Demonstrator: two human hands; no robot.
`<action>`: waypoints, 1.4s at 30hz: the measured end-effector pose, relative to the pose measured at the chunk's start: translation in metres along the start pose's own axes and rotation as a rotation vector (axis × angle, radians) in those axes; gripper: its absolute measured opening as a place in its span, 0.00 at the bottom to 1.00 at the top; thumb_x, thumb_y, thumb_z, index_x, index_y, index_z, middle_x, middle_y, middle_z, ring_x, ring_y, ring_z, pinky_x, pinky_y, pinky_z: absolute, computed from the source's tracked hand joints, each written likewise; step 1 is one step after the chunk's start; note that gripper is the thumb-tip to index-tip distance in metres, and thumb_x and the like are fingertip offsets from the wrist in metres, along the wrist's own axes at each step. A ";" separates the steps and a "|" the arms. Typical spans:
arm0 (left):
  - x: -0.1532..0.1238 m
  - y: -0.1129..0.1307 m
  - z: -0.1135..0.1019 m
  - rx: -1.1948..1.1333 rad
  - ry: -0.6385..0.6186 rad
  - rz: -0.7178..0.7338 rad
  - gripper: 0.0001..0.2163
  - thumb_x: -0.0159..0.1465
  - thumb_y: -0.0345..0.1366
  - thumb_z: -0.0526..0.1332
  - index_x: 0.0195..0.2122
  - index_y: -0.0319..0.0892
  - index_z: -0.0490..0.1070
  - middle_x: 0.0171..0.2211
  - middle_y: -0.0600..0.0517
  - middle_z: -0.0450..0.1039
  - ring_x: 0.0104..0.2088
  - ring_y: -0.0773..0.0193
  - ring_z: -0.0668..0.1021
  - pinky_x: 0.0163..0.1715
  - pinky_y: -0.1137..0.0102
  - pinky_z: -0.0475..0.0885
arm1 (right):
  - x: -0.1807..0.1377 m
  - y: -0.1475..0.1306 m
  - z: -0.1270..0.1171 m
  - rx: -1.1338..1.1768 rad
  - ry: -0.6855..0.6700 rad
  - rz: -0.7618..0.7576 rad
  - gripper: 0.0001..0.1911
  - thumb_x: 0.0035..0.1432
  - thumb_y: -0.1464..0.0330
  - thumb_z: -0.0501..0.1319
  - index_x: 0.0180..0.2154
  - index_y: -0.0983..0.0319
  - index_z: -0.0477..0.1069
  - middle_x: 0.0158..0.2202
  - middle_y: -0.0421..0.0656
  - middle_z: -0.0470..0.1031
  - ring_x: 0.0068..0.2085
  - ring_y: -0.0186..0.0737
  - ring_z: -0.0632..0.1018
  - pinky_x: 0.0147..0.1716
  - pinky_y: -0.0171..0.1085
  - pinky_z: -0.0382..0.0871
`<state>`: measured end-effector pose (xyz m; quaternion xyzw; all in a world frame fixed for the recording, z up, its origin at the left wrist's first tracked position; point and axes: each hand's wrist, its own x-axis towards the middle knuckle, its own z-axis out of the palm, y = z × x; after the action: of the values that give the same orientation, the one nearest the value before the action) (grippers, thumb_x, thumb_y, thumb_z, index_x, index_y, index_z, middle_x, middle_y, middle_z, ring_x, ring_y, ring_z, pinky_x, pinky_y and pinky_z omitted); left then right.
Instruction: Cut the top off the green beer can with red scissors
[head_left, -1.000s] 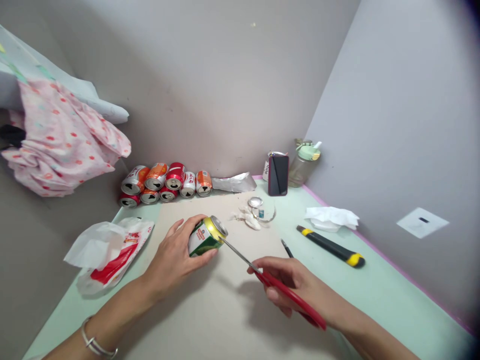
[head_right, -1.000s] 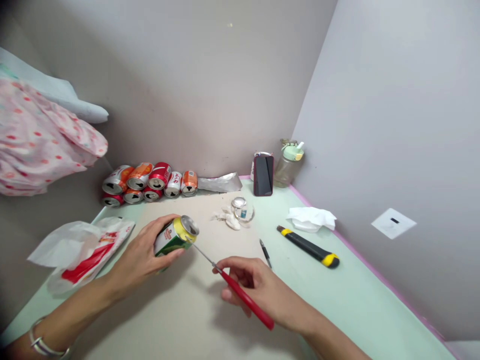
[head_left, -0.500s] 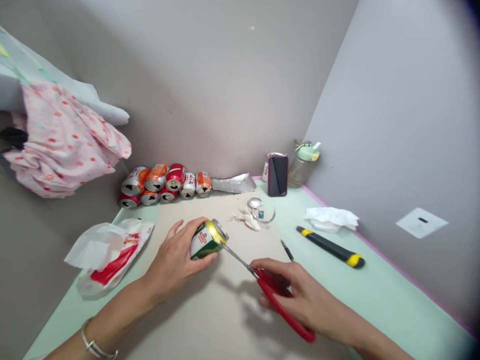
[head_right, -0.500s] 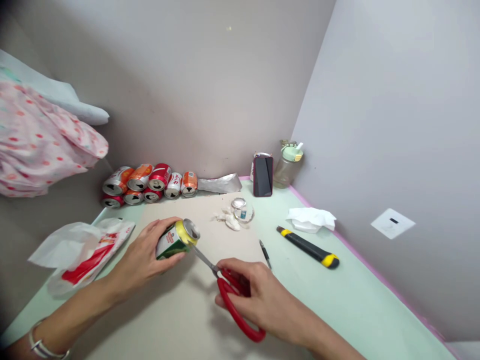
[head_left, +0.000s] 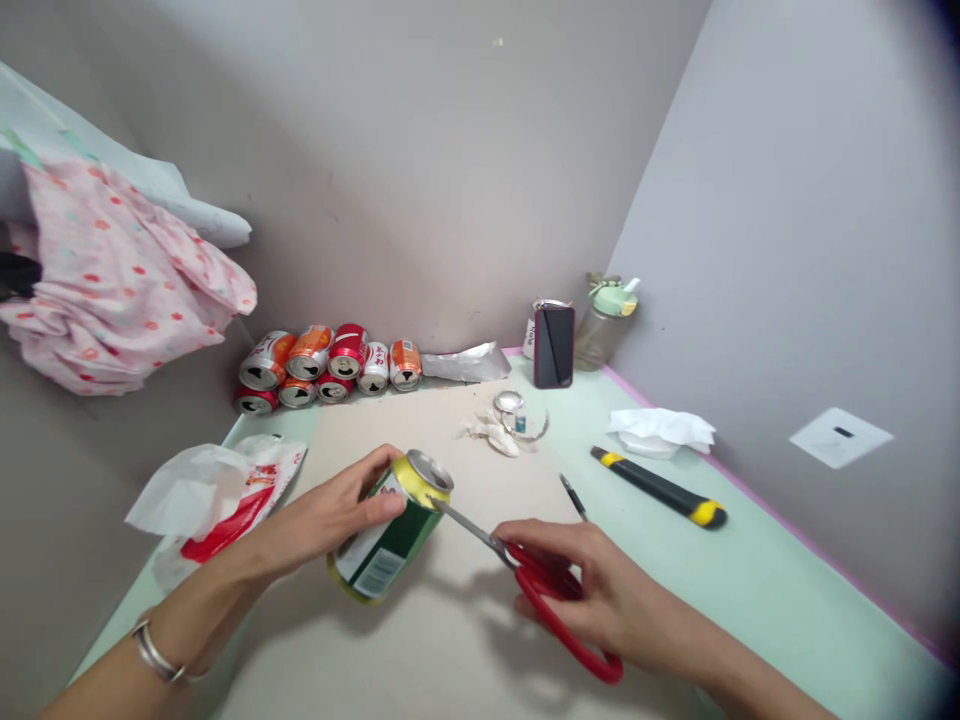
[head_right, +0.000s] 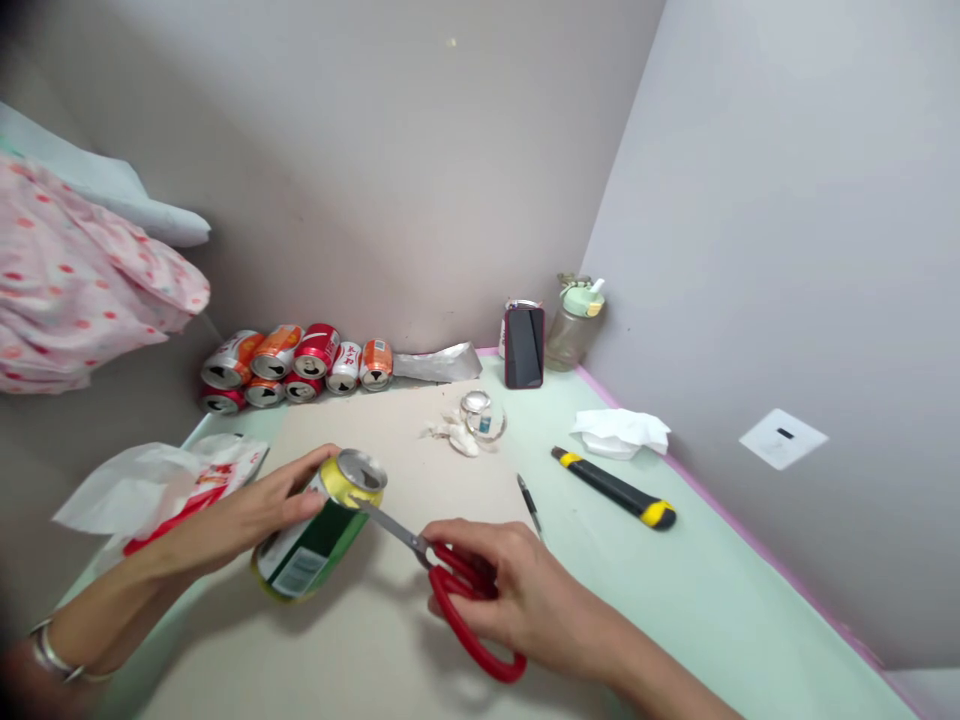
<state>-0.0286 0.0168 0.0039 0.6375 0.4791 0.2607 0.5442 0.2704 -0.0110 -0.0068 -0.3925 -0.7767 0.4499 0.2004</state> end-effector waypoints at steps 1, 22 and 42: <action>0.000 -0.002 -0.002 -0.012 -0.027 -0.004 0.24 0.61 0.57 0.62 0.53 0.49 0.69 0.48 0.50 0.76 0.48 0.51 0.77 0.46 0.63 0.73 | 0.000 -0.002 0.000 -0.035 0.003 -0.017 0.13 0.63 0.67 0.60 0.49 0.58 0.74 0.39 0.42 0.76 0.35 0.37 0.72 0.35 0.32 0.67; 0.006 -0.003 0.011 -0.053 -0.271 0.056 0.25 0.53 0.51 0.72 0.47 0.46 0.70 0.38 0.54 0.71 0.39 0.58 0.72 0.37 0.71 0.66 | 0.003 0.008 0.009 -0.431 0.004 -0.142 0.27 0.55 0.42 0.64 0.38 0.59 0.72 0.30 0.39 0.71 0.28 0.36 0.68 0.29 0.32 0.56; -0.003 0.022 0.032 0.264 0.144 -0.027 0.19 0.58 0.42 0.67 0.47 0.47 0.63 0.40 0.54 0.72 0.41 0.57 0.73 0.43 0.66 0.67 | 0.005 0.018 0.012 -0.461 0.111 -0.049 0.23 0.61 0.45 0.60 0.33 0.58 0.69 0.25 0.35 0.67 0.24 0.33 0.61 0.25 0.31 0.53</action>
<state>0.0052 0.0013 0.0163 0.6766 0.5555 0.2331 0.4235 0.2669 -0.0091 -0.0285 -0.4330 -0.8560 0.2334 0.1590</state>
